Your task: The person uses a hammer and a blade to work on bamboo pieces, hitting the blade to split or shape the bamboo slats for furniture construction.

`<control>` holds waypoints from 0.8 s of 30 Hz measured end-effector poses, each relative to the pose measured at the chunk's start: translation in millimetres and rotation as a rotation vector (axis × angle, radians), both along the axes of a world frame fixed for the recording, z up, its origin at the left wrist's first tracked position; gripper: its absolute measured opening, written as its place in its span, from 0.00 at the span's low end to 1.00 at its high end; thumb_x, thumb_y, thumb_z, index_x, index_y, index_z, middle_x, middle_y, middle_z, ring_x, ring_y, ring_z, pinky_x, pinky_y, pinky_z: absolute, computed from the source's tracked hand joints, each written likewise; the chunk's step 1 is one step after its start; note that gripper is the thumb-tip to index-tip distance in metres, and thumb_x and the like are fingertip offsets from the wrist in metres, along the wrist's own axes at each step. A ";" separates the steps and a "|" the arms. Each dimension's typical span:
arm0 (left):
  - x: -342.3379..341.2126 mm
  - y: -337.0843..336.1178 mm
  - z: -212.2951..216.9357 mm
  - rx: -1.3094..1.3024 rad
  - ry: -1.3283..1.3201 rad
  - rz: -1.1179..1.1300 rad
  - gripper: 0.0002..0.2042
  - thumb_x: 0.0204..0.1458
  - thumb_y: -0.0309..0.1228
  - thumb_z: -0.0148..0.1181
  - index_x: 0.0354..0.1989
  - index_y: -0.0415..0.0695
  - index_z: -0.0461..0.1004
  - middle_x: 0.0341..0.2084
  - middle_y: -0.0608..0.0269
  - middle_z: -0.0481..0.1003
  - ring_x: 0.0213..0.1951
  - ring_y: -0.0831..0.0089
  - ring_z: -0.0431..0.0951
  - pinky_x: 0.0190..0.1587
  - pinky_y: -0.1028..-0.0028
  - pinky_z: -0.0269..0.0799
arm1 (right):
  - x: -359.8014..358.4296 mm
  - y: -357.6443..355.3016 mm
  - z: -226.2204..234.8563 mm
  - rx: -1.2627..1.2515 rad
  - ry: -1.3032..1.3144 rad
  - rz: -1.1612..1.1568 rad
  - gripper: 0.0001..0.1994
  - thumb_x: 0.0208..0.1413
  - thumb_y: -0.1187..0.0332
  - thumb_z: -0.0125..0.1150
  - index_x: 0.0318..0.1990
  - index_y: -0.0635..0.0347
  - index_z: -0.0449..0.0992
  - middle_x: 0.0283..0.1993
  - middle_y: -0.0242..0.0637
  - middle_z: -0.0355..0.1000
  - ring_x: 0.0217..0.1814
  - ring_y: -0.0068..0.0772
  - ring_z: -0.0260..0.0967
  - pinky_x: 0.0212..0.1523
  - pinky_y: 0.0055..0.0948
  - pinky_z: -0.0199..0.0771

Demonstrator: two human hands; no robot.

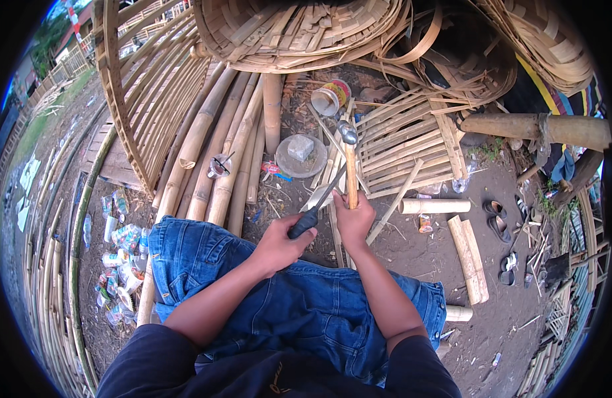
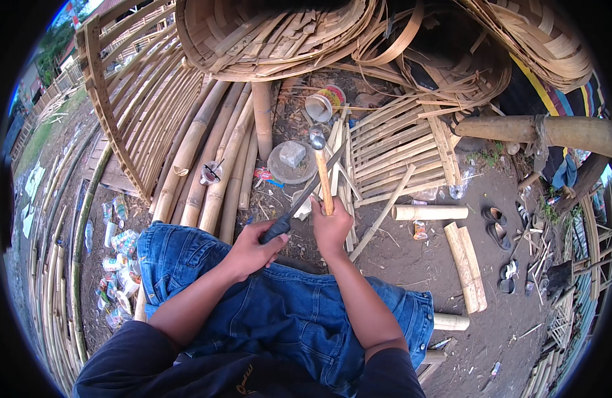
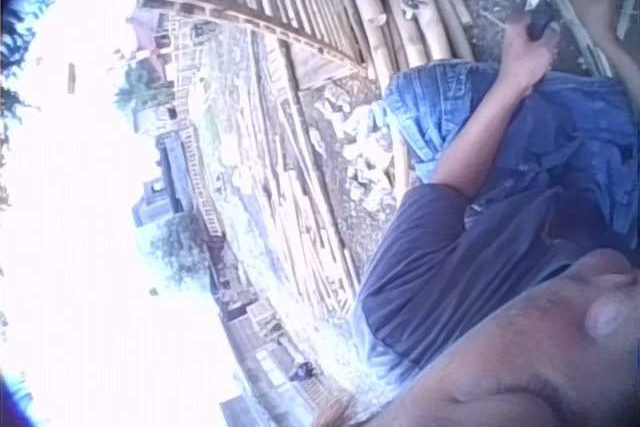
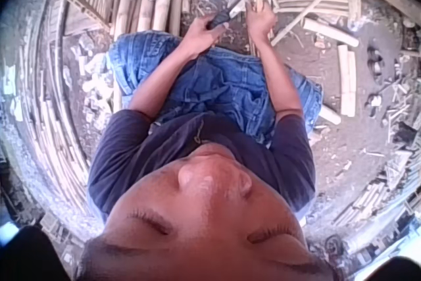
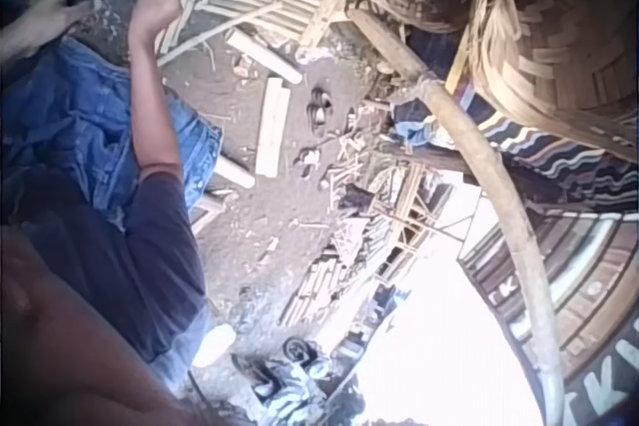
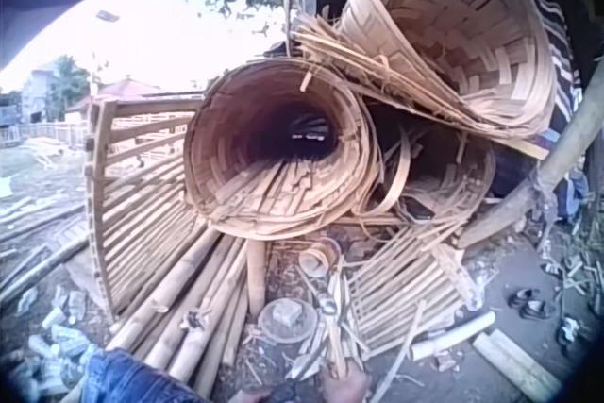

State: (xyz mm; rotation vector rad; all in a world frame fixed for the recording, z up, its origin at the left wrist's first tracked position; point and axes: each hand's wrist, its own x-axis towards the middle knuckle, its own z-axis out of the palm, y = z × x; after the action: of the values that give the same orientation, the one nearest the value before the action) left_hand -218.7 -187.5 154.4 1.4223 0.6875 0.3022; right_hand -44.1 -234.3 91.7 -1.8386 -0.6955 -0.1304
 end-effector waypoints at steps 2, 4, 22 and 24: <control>-1.6 -1.3 2.8 0.002 -0.003 -0.002 0.09 0.56 0.29 0.55 0.39 0.36 0.71 0.18 0.71 0.66 0.18 0.85 0.64 0.18 0.81 0.60 | 0.6 0.4 0.3 -0.002 -0.013 -0.006 0.16 0.43 0.65 0.72 0.21 0.64 0.69 0.16 0.41 0.69 0.17 0.40 0.69 0.21 0.32 0.66; -2.4 -2.3 4.6 -0.001 -0.003 -0.007 0.09 0.56 0.30 0.55 0.39 0.36 0.71 0.17 0.71 0.65 0.17 0.85 0.64 0.18 0.81 0.59 | 2.1 -0.4 -0.7 -0.001 -0.012 -0.008 0.16 0.43 0.65 0.72 0.21 0.64 0.69 0.16 0.41 0.69 0.17 0.40 0.69 0.21 0.32 0.66; -15.0 -9.6 17.8 0.009 0.021 -0.011 0.13 0.56 0.32 0.57 0.43 0.35 0.72 0.17 0.72 0.64 0.17 0.85 0.64 0.18 0.81 0.59 | 6.4 2.6 -1.9 -0.014 0.041 -0.003 0.16 0.44 0.65 0.72 0.22 0.64 0.69 0.15 0.40 0.66 0.15 0.36 0.65 0.21 0.32 0.65; -15.7 -10.3 15.2 0.024 0.001 0.001 0.15 0.54 0.35 0.58 0.43 0.35 0.72 0.14 0.73 0.63 0.14 0.84 0.63 0.17 0.79 0.58 | 8.0 3.1 -2.2 0.001 0.003 -0.007 0.16 0.44 0.64 0.72 0.21 0.63 0.69 0.14 0.40 0.66 0.15 0.37 0.65 0.20 0.32 0.65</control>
State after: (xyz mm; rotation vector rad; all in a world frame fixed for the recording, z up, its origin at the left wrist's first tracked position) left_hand -234.3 -197.8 169.6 1.4452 0.6873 0.3113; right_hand -36.2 -231.3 89.5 -1.8404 -0.6870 -0.1320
